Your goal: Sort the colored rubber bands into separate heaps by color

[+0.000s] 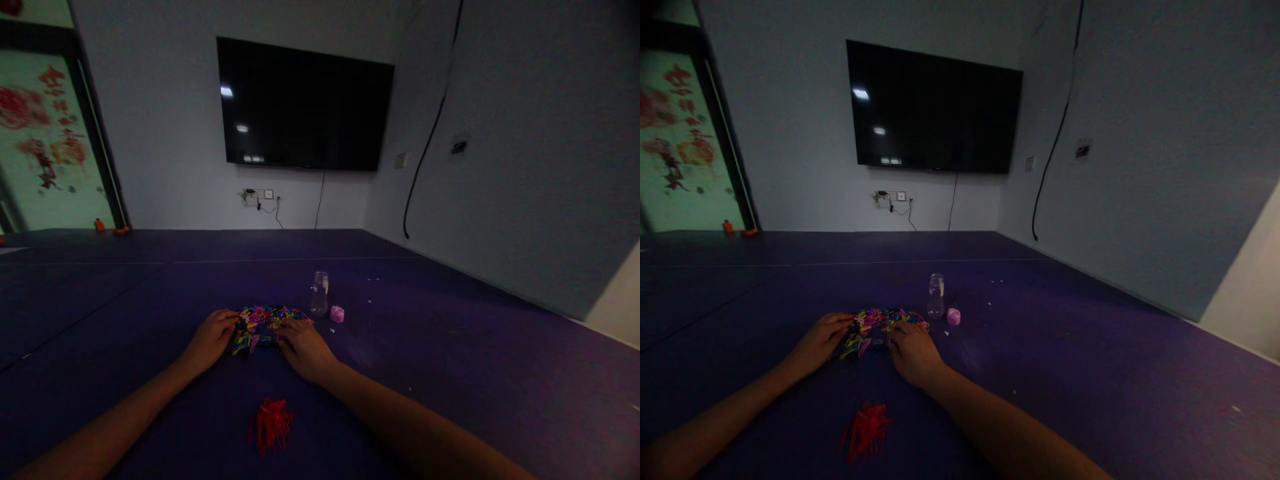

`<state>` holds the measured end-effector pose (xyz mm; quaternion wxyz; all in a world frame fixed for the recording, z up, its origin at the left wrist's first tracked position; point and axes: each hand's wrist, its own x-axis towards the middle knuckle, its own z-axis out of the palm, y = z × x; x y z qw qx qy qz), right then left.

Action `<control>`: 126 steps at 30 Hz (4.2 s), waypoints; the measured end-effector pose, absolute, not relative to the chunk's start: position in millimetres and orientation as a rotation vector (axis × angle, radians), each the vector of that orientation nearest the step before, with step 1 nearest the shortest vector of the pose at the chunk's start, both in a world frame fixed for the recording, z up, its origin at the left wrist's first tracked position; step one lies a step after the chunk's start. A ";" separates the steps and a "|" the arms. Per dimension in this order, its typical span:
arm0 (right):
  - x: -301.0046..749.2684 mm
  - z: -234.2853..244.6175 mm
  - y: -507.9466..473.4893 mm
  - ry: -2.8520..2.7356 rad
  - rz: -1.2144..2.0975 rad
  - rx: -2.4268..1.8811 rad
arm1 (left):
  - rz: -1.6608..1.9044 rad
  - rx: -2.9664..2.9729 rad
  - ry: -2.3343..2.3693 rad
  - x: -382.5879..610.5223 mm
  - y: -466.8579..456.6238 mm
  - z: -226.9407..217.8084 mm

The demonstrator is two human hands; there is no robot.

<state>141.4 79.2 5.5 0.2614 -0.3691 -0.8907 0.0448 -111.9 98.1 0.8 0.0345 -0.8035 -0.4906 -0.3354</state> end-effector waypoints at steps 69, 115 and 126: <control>141.4 9.2 76.5 -2.421 0.128 -1.021 | -0.985 -2.314 -1.707 -113.8 97.1 4.8; 141.9 9.7 76.6 -2.407 0.121 -1.021 | -0.904 -2.299 -1.631 -106.8 93.1 10.7; 141.9 7.2 77.9 -2.409 0.110 -1.025 | -0.721 -2.160 -1.796 -105.4 86.1 15.1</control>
